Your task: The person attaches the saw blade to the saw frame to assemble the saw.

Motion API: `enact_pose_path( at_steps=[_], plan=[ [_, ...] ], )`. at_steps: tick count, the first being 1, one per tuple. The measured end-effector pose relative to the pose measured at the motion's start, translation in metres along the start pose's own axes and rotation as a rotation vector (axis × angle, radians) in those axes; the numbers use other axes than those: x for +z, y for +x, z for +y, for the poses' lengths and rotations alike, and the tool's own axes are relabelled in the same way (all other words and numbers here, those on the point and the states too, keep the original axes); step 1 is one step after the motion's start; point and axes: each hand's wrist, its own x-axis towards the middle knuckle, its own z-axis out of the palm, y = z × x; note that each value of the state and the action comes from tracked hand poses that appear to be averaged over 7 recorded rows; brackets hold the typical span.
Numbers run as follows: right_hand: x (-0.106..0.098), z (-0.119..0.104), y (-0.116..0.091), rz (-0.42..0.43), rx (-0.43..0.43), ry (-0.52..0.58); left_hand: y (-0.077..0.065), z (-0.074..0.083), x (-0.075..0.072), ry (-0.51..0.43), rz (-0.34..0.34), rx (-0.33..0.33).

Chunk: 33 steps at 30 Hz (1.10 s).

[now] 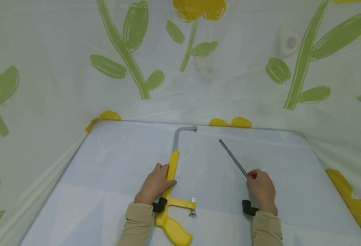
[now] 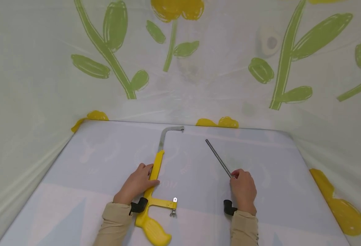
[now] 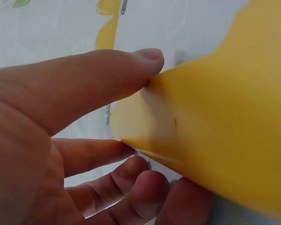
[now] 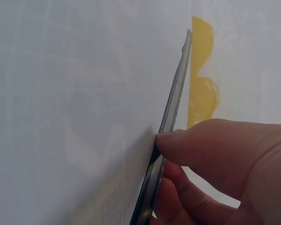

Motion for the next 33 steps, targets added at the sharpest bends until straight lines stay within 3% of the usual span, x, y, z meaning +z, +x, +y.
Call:
enact_pose_path(
  at_steps=[10, 20, 33],
  plan=[
    [0.003, 0.003, 0.002, -0.077, -0.026, 0.034, -0.001, 0.003, 0.0, 0.017, -0.012, 0.005],
    [0.004, -0.003, 0.005, -0.158, -0.068, 0.029, 0.0, -0.002, -0.004, -0.002, -0.049, -0.039],
    [0.001, -0.015, 0.006, -0.1, -0.12, 0.167, -0.001, -0.002, -0.005, 0.036, -0.07, -0.016]
  ],
)
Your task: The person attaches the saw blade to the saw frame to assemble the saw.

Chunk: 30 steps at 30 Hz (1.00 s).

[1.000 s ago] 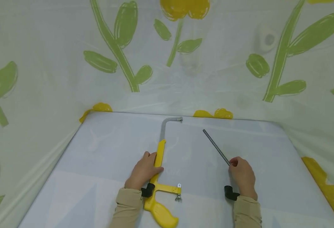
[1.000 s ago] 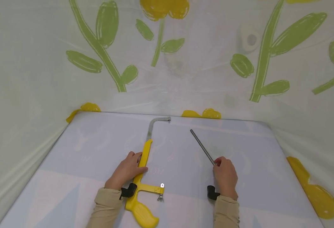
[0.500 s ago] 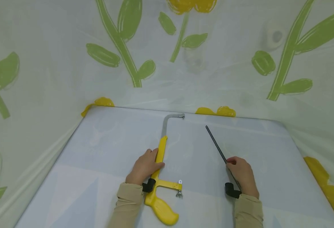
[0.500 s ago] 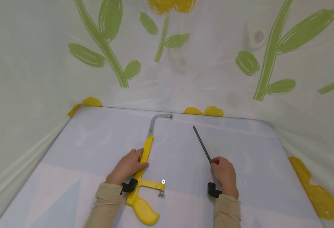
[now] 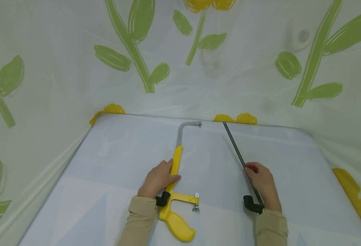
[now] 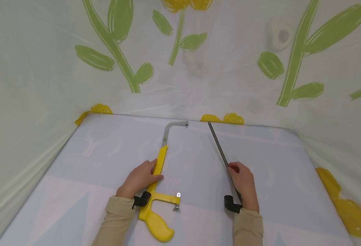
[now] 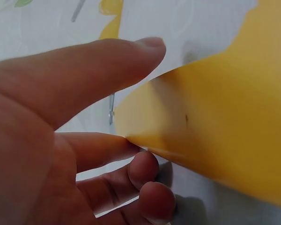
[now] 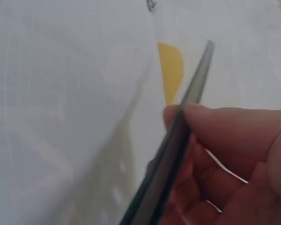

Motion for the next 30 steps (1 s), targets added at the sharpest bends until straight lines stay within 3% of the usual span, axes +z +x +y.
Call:
enact_pose_path(
  at_steps=[7, 15, 19, 26, 30],
  plan=[
    [0.007, -0.006, 0.003, 0.12, -0.008, 0.161, 0.001, 0.002, 0.0, 0.024, 0.0, -0.01],
    [0.043, 0.022, 0.032, 0.195, -0.088, 0.39, 0.003, 0.0, 0.001, 0.024, 0.001, -0.03],
    [0.051, 0.008, 0.03, 0.162, -0.062, 0.462, 0.003, -0.001, 0.0, 0.023, 0.0, -0.034],
    [0.054, -0.04, 0.009, 0.006, 0.032, 0.683, 0.001, 0.0, -0.002, 0.014, -0.004, -0.036],
    [0.063, -0.05, 0.006, -0.075, 0.074, 0.816, 0.001, 0.001, -0.002, 0.012, -0.01, -0.028]
  ],
)
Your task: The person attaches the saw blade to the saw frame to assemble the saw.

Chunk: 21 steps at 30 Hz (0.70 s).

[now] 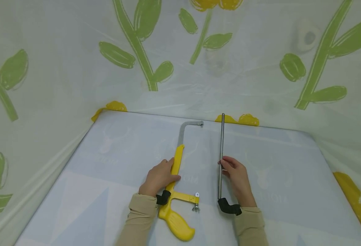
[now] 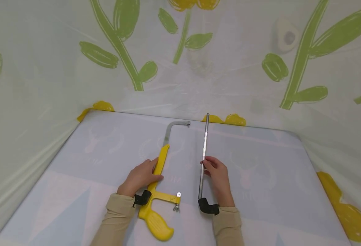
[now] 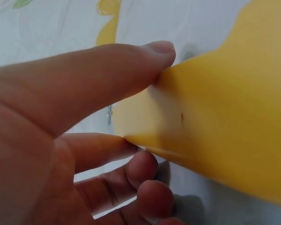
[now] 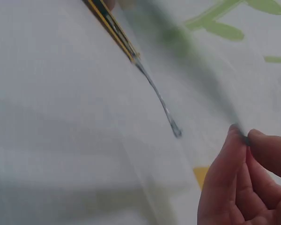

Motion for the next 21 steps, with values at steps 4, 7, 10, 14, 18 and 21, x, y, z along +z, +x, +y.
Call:
enact_pose_path(
  at_steps=[4, 7, 10, 14, 18, 21],
  plan=[
    [0.01, 0.006, 0.001, -0.03, 0.032, 0.1, 0.0, 0.001, -0.001, -0.003, -0.002, 0.009],
    [0.019, 0.012, 0.001, -0.058, 0.028, 0.112, -0.001, 0.0, -0.001, 0.001, 0.0, 0.002],
    [0.028, 0.016, 0.001, -0.077, 0.021, 0.091, -0.002, -0.001, -0.002, -0.001, 0.0, -0.01],
    [0.037, 0.018, 0.003, -0.058, 0.017, 0.08, -0.001, -0.002, -0.001, -0.015, -0.002, -0.003],
    [0.042, 0.019, 0.01, -0.04, -0.003, 0.062, -0.001, -0.001, 0.0, -0.03, -0.001, 0.006],
    [0.045, 0.02, 0.015, -0.046, -0.014, 0.02, -0.002, -0.001, 0.0, -0.061, -0.013, -0.005]
  ],
)
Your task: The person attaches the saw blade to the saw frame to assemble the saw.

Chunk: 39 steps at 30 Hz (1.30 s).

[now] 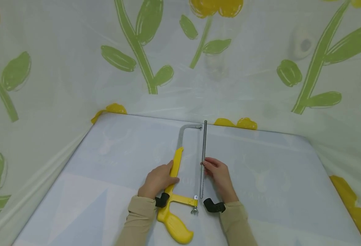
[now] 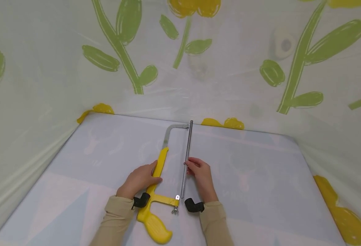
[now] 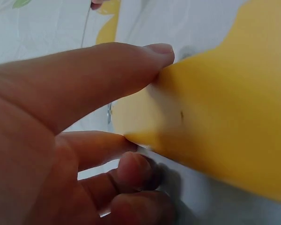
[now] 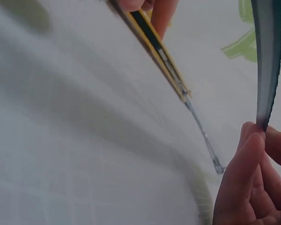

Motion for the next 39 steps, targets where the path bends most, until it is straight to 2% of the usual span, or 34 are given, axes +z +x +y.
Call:
enact_pose_path(
  at_steps=[6, 16, 22, 39],
  plan=[
    [0.0005, 0.001, 0.0062, 0.014, 0.003, -0.072, -0.0028, -0.0001, 0.0008, -0.033, -0.011, 0.008],
    [0.0061, 0.0, 0.0094, -0.026, -0.017, -0.163, -0.001, 0.0012, -0.0004, 0.038, 0.016, -0.016],
    [0.0083, -0.0031, 0.0088, -0.026, -0.016, -0.194, -0.0007, 0.0042, -0.003, 0.055, 0.03, -0.007],
    [0.002, 0.0015, 0.0029, -0.02, 0.026, -0.182, -0.0014, 0.0055, 0.0012, 0.057, 0.016, 0.008]
  ],
)
